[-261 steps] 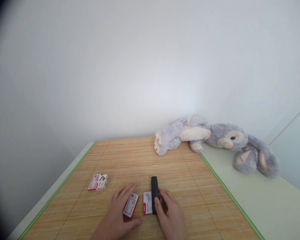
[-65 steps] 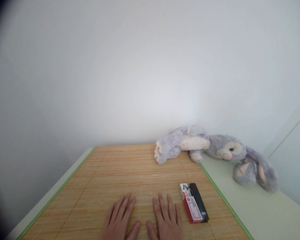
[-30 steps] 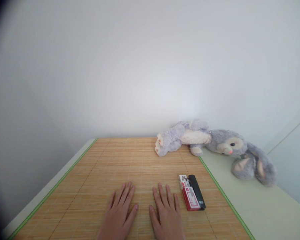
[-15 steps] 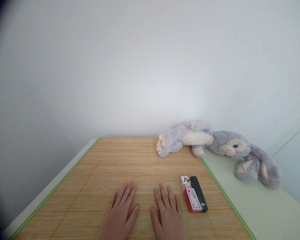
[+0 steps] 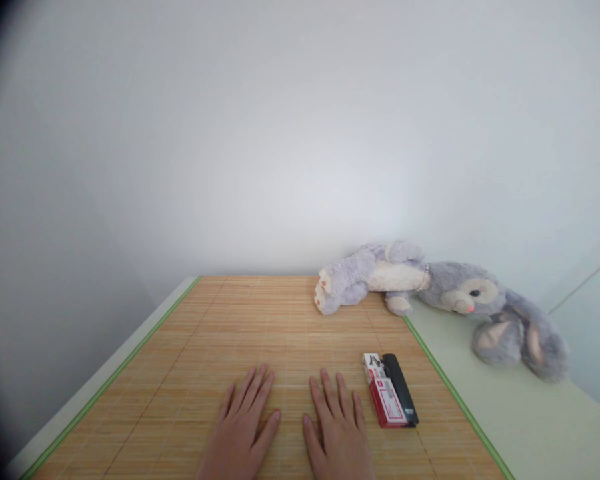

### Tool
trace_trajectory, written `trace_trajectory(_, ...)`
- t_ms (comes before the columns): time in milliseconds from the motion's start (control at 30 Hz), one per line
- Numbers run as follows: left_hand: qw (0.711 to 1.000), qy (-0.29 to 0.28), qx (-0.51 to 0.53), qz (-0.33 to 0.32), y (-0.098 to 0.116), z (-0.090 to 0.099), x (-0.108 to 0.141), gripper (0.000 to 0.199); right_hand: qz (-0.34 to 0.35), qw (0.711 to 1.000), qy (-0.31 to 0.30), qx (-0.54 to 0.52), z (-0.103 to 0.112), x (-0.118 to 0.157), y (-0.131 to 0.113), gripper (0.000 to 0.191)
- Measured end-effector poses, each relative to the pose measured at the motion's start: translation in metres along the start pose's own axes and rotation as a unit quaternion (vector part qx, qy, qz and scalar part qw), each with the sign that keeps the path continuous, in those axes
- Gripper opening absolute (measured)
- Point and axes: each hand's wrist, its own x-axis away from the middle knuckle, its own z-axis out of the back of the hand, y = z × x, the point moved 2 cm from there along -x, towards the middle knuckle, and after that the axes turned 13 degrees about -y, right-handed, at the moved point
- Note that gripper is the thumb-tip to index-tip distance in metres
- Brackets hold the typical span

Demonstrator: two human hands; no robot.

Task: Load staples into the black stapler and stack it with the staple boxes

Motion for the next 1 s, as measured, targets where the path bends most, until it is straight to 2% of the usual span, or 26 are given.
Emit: trace_trajectory(1000,1.0,0.004,-0.001,-0.005,-0.002,-0.0014,-0.0016,0.06,0.01,1.0,0.016,0.003,-0.0028,-0.0017,0.0025,0.061)
